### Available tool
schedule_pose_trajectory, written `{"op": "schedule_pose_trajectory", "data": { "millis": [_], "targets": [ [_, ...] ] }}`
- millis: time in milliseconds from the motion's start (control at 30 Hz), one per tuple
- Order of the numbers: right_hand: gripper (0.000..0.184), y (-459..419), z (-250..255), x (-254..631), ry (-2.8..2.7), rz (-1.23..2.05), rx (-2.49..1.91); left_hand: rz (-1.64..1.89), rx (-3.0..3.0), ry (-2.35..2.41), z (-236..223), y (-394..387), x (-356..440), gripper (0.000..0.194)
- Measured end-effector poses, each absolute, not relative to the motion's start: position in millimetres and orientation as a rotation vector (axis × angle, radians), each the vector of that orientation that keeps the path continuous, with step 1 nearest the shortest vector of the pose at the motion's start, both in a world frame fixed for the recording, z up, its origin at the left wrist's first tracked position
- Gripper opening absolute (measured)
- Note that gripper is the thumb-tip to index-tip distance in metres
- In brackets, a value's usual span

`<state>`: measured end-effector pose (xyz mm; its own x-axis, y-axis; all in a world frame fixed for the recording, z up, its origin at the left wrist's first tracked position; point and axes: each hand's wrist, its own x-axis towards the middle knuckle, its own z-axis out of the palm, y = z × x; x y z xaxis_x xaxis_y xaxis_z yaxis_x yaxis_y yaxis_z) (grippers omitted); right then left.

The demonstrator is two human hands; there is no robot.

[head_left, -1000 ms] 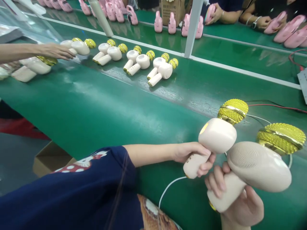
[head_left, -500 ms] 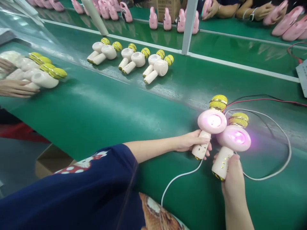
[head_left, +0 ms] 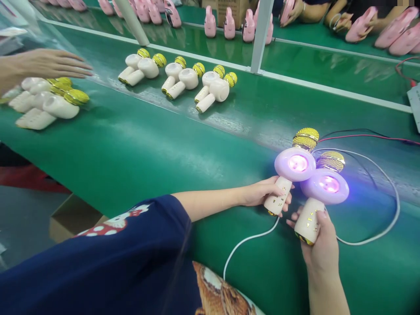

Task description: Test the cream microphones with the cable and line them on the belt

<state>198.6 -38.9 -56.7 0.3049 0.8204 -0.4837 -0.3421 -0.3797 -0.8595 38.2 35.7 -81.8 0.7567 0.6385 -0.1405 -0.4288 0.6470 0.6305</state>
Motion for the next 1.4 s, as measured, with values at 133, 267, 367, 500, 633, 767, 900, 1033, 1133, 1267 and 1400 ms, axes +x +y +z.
{"op": "schedule_pose_trajectory", "data": {
  "millis": [133,267,367,500,633,767,900,1033,1133,1267,1400],
  "targets": [
    [0.039,-37,-54,200,-0.325,1.497,-1.477,0.598,0.621,0.370,-79,36,37,0.039],
    [0.047,-37,-59,210,-0.466,1.564,-1.558,0.593,0.654,0.413,-75,37,36,0.033],
    [0.050,-40,-58,217,-0.997,1.183,-1.881,0.625,0.632,0.434,-76,39,37,0.035],
    [0.050,-50,-53,206,-1.480,0.261,-2.076,0.721,0.623,0.502,-80,43,39,0.037],
    [0.021,-55,-58,174,-1.781,0.075,-1.841,0.832,0.657,0.596,-71,45,41,0.046],
    [0.016,-49,-62,163,-1.785,0.166,-1.674,0.952,0.636,0.676,-41,42,45,0.048],
    [0.026,-51,-50,176,-1.431,0.670,-1.548,1.000,0.464,0.654,-10,38,60,0.031],
    [0.029,-60,-39,184,-1.085,1.084,-1.378,0.998,0.317,0.620,3,40,78,0.021],
    [0.026,-63,-38,186,-0.962,1.195,-1.241,1.008,0.271,0.633,4,40,86,0.020],
    [0.037,-64,-39,187,-0.931,1.219,-1.312,1.011,0.273,0.665,3,39,90,0.021],
    [0.036,-65,-35,184,-1.039,1.176,-1.437,1.024,0.300,0.660,2,38,90,0.023]
  ]
}}
